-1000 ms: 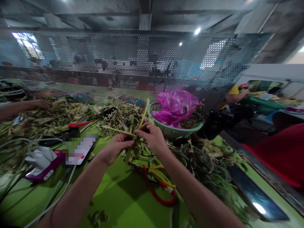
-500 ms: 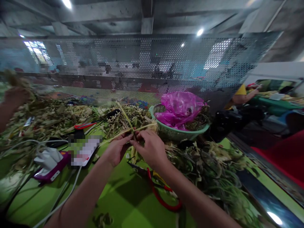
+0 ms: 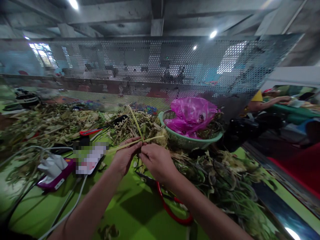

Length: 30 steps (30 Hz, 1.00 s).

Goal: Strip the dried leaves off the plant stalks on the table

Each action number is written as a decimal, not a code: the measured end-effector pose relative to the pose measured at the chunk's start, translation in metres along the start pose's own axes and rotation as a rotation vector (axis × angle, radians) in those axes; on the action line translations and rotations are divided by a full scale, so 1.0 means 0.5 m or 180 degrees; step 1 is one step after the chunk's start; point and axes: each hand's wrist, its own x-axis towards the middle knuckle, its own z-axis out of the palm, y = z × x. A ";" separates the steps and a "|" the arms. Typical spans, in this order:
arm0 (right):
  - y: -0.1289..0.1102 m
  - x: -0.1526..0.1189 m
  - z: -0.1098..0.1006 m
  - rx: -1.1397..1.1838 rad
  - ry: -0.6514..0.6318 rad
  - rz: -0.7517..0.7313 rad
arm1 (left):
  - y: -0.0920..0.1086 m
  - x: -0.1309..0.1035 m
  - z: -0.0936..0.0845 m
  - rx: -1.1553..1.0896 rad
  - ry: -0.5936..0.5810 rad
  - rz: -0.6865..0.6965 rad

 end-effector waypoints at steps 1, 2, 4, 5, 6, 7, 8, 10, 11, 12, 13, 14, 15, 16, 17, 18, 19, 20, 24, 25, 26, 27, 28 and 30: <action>-0.003 -0.001 0.002 -0.0058 -0.0012 0.0005 | -0.001 0.000 0.000 -0.0005 -0.0005 -0.0007; -0.005 -0.002 0.004 -0.0103 -0.0020 0.0008 | -0.003 0.001 -0.001 -0.0019 -0.0011 -0.0022; -0.011 -0.003 0.008 -0.0164 -0.0031 -0.0004 | -0.005 0.000 -0.002 -0.0064 -0.0025 -0.0041; -0.014 -0.004 0.009 -0.0184 -0.0034 -0.0032 | -0.006 0.000 -0.003 -0.0090 -0.0034 -0.0033; -0.016 -0.004 0.011 -0.0196 -0.0039 -0.0069 | -0.007 -0.001 -0.004 -0.0112 -0.0049 -0.0015; -0.018 -0.005 0.012 -0.0202 -0.0040 -0.0104 | -0.007 -0.001 -0.006 -0.0133 -0.0064 0.0002; -0.019 -0.005 0.012 -0.0200 -0.0038 -0.0127 | -0.007 -0.001 -0.007 -0.0152 -0.0077 0.0008; -0.020 -0.006 0.010 -0.0151 -0.0064 -0.0136 | -0.005 -0.002 -0.009 -0.0181 -0.0131 -0.0041; -0.019 -0.006 0.007 -0.0103 -0.0113 -0.0134 | -0.004 -0.002 -0.009 -0.0190 -0.0174 -0.0091; -0.017 -0.005 0.002 -0.0042 -0.0172 -0.0135 | -0.001 -0.002 -0.010 -0.0196 -0.0222 -0.0144; -0.014 -0.005 -0.004 0.0025 -0.0212 -0.0122 | 0.002 -0.002 -0.010 -0.0206 -0.0262 -0.0181; -0.011 -0.004 -0.011 0.0092 -0.0185 -0.0085 | 0.005 -0.001 -0.010 -0.0220 -0.0288 -0.0207; -0.006 -0.002 -0.018 0.0156 -0.0052 -0.0017 | 0.008 -0.001 -0.010 -0.0236 -0.0288 -0.0223; -0.001 -0.001 -0.024 0.0218 0.0162 0.0081 | 0.010 -0.001 -0.010 -0.0252 -0.0274 -0.0242; 0.005 0.001 -0.029 0.0290 0.0411 0.0189 | 0.012 -0.002 -0.010 -0.0259 -0.0267 -0.0268; 0.012 0.003 -0.033 0.0382 0.0634 0.0292 | 0.013 -0.002 -0.010 -0.0248 -0.0286 -0.0312; 0.019 0.004 -0.034 0.0500 0.0773 0.0374 | 0.014 -0.003 -0.010 -0.0222 -0.0325 -0.0356; 0.025 0.006 -0.033 0.0637 0.0814 0.0428 | 0.014 -0.003 -0.011 -0.0185 -0.0385 -0.0397; 0.047 0.010 -0.019 0.1163 0.0544 0.0587 | 0.012 -0.004 -0.013 -0.0030 -0.0506 -0.0361; 0.050 0.011 -0.017 0.1276 0.0485 0.0628 | 0.011 -0.004 -0.013 0.0030 -0.0491 -0.0342; 0.052 0.012 -0.015 0.1384 0.0446 0.0669 | 0.011 -0.003 -0.014 0.0111 -0.0471 -0.0328; 0.054 0.013 -0.015 0.1480 0.0425 0.0709 | 0.011 -0.003 -0.015 0.0213 -0.0456 -0.0316; 0.054 0.014 -0.015 0.1559 0.0420 0.0744 | 0.011 -0.001 -0.016 0.0337 -0.0456 -0.0302; 0.054 0.016 -0.015 0.1692 0.0465 0.0829 | 0.011 0.001 -0.018 0.0612 -0.0486 -0.0218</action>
